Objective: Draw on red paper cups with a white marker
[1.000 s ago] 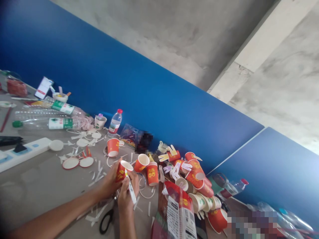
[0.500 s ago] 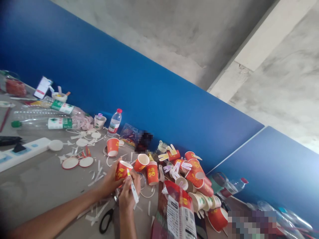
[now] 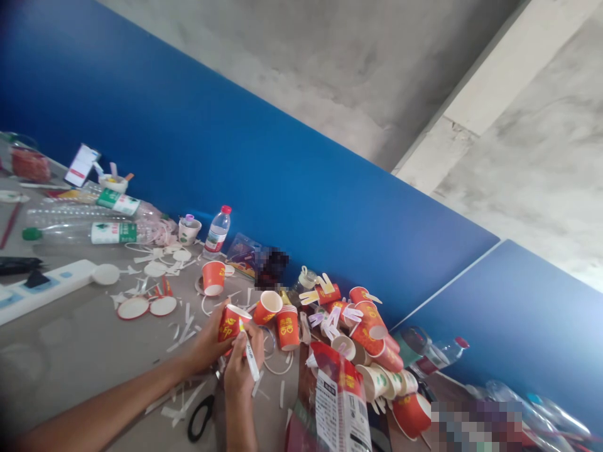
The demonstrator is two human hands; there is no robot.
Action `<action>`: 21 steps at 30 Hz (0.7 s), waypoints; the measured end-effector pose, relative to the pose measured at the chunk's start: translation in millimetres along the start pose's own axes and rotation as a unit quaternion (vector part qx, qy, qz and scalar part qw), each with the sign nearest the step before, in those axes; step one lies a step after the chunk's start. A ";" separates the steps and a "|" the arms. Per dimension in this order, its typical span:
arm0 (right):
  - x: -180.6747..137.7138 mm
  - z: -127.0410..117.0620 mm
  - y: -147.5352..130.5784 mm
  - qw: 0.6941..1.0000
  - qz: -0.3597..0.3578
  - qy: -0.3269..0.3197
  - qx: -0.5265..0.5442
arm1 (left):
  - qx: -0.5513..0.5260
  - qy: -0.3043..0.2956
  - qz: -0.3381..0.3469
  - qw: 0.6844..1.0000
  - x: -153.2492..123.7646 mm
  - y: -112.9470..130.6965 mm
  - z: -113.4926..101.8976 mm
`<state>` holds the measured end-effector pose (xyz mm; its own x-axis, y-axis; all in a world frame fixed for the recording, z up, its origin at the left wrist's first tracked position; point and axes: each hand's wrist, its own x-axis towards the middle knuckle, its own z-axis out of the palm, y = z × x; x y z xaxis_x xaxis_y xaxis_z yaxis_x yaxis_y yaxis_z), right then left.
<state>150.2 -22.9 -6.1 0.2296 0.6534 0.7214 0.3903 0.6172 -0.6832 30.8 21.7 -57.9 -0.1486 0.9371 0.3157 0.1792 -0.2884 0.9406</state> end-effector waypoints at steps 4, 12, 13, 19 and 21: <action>-3.9 3.4 2.6 1.000 0.005 0.024 -0.013 | -0.002 0.004 0.008 1.000 0.0 -0.5 0.1; -4.9 4.1 3.9 1.000 -0.001 0.016 -0.021 | 0.004 -0.005 0.004 1.000 -1.5 3.4 -0.8; -4.8 4.3 3.7 1.000 -0.002 0.016 -0.020 | 0.004 -0.005 0.006 1.000 -1.5 3.0 -0.5; -3.4 4.8 1.4 1.000 -0.015 0.011 -0.022 | 0.003 -0.011 0.010 1.000 -1.2 -0.1 0.3; -2.8 4.6 0.7 0.999 -0.016 0.018 -0.027 | 0.003 -0.004 0.015 1.000 -1.1 -1.9 1.6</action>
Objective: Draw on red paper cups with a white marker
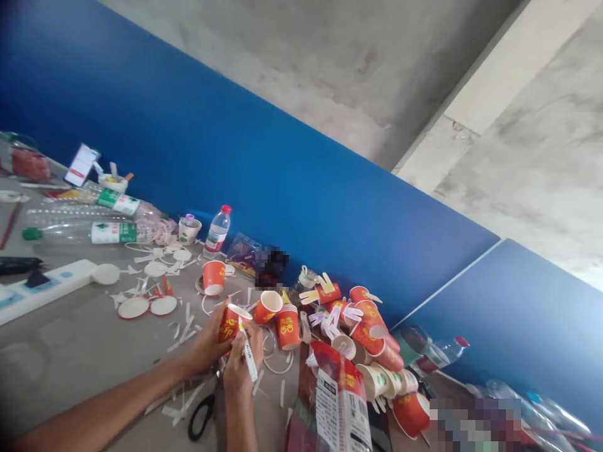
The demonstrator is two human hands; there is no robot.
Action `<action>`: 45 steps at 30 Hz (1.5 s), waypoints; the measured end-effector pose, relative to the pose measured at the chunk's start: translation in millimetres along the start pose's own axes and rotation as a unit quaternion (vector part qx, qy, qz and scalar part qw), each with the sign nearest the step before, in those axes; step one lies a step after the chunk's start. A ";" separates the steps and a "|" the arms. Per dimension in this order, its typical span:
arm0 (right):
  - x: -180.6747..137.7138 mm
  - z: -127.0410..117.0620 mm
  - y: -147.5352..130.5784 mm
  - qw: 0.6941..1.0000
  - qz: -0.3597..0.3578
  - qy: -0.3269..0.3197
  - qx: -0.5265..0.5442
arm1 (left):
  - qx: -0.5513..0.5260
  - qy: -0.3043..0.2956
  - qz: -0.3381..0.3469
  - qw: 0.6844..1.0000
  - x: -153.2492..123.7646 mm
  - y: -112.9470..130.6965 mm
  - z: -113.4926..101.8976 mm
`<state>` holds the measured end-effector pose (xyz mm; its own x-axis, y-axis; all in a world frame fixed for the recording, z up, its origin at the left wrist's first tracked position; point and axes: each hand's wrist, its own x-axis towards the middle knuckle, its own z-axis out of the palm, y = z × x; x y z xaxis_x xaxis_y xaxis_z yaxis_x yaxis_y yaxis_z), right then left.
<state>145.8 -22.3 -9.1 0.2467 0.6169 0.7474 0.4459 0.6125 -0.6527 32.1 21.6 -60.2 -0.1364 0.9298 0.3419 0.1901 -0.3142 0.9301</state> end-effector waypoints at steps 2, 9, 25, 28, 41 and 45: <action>0.1 -0.3 0.2 1.000 0.006 0.005 -0.003 | 0.001 0.008 0.005 1.000 0.0 -2.0 1.7; -3.0 -1.8 5.2 1.000 0.010 -0.015 0.009 | 0.007 0.013 0.009 1.000 -0.7 -3.8 2.4; 0.1 -4.8 4.1 1.000 0.011 0.003 0.016 | 0.006 0.008 -0.004 1.000 -1.0 -0.5 0.6; 0.2 -4.6 3.2 1.000 0.027 -0.004 0.013 | 0.005 0.006 -0.008 1.000 -1.1 1.1 -0.1; 4.2 -0.5 -7.0 1.000 -0.008 -0.006 -0.006 | 0.005 0.009 0.022 1.000 -1.5 -5.2 1.1; 2.2 0.4 -6.5 1.000 -0.023 -0.002 -0.020 | 0.012 0.022 0.037 0.999 -0.8 -8.6 -0.4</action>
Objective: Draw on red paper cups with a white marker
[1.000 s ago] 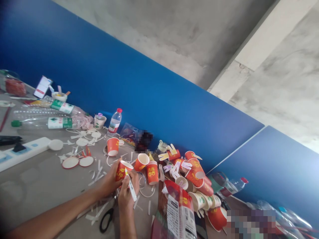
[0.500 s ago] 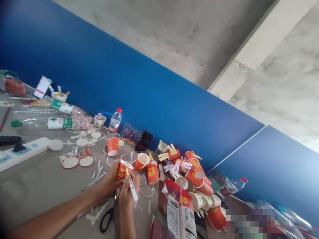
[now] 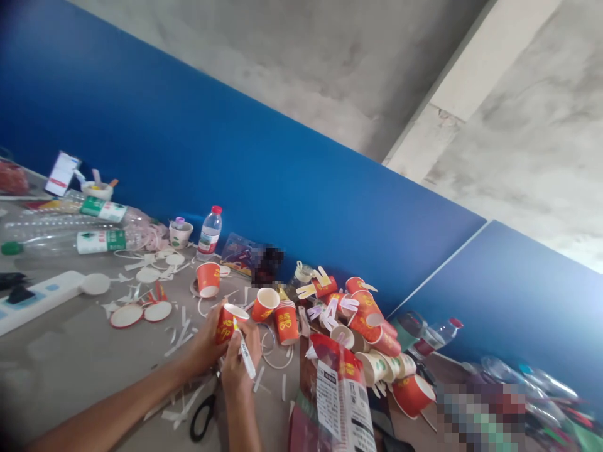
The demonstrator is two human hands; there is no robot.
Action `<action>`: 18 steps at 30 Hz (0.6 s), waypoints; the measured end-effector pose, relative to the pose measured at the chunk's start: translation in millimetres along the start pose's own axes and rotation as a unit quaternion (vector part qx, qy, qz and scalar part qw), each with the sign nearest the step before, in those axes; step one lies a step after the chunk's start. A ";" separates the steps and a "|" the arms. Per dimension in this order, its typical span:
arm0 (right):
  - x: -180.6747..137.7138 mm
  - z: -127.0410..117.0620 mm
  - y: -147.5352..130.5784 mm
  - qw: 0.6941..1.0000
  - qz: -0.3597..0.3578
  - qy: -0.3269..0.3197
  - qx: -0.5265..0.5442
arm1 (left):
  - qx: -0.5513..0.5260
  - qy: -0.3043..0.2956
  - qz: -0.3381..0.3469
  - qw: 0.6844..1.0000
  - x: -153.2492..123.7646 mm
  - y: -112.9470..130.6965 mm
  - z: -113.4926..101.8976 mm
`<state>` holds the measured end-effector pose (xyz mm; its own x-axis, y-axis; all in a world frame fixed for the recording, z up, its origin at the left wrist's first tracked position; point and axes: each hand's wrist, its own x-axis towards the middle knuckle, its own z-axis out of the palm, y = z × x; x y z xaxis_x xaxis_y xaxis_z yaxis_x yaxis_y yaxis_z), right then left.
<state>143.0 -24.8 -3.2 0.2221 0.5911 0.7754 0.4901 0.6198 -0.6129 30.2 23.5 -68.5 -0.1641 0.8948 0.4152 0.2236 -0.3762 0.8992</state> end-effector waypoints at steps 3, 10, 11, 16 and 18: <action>-1.4 0.6 0.0 1.000 -0.003 -0.005 0.004 | 0.001 -0.002 0.015 1.000 0.3 -0.7 -2.5; 0.6 4.5 -0.9 1.000 -0.014 0.009 0.000 | 0.010 -0.026 0.006 1.000 1.7 0.4 -8.9; 0.8 4.6 -0.6 1.000 -0.019 0.008 -0.003 | 0.009 -0.026 0.008 1.000 1.8 0.4 -9.4; 0.5 4.5 0.0 1.000 -0.027 0.001 -0.008 | 0.010 -0.028 0.007 1.000 1.6 0.4 -10.7; 0.0 4.3 0.1 1.000 -0.029 0.007 -0.004 | 0.010 -0.032 0.007 0.999 1.3 0.7 -10.9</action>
<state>139.5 -22.5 -4.0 0.2044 0.5473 0.8116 0.5096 0.6484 -0.5656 19.7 21.7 -65.8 -0.0980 0.9032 0.4179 0.2456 -0.3850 0.8896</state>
